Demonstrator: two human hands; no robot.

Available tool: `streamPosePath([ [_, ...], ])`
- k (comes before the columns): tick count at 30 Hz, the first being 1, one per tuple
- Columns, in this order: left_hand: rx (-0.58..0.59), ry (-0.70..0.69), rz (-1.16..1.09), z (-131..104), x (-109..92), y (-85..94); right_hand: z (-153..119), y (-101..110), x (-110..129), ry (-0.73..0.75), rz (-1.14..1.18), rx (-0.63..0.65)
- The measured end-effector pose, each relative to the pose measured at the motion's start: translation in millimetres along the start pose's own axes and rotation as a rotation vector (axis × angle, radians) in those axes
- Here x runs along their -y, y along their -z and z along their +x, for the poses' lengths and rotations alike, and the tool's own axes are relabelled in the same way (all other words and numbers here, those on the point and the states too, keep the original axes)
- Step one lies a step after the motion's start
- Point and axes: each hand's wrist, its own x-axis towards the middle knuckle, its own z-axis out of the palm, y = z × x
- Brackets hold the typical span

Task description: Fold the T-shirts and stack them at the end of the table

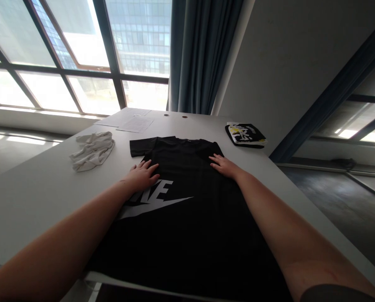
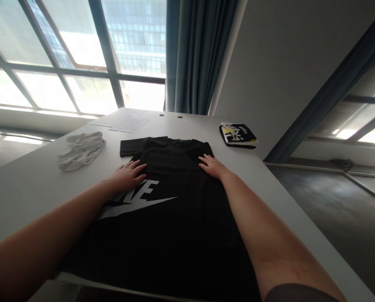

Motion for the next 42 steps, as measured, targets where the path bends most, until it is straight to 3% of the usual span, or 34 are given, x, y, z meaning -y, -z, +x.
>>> streamPosePath([
  [3, -0.050, -0.054, -0.024, 3.8, 13.4, 3.0, 2.0, -3.5, -1.2, 0.016, -0.020, -0.002],
  [6, -0.190, -0.087, -0.115, 15.3, 46.9, 4.5, 2.4, -3.3, -2.1, 0.021, -0.012, -0.005],
  [9, -0.389, 0.153, -0.152, 31.5, 87.8, 2.8, 2.5, -2.2, -3.4, 0.025, -0.006, -0.011],
  [13, -0.332, 0.264, -0.099, 53.0, 115.3, -1.1, 2.6, -1.5, -3.4, 0.024, 0.009, -0.025],
  [17, -0.240, 0.207, -0.031, 71.4, 110.9, -0.6, 2.0, -0.7, -2.2, 0.022, 0.012, -0.022],
  [23, -0.267, 0.250, -0.016, 87.4, 109.5, 1.7, 1.2, 0.4, -1.6, 0.035, 0.012, -0.041],
  [27, -0.283, 0.161, -0.023, 88.9, 112.5, -3.0, 1.0, 0.9, -1.7, 0.036, 0.020, -0.037],
  [34, -0.488, 0.142, -0.258, 95.3, 113.8, -4.9, 1.7, 0.8, -2.0, 0.052, 0.051, -0.043],
  [38, -0.546, 0.055, -0.265, 90.9, 97.1, 9.9, 1.7, 1.4, -0.7, 0.052, 0.049, -0.047],
  [42, -0.495, -0.129, -0.112, 77.9, 60.5, 25.8, 1.9, 2.2, 0.6, 0.048, 0.047, -0.043],
])
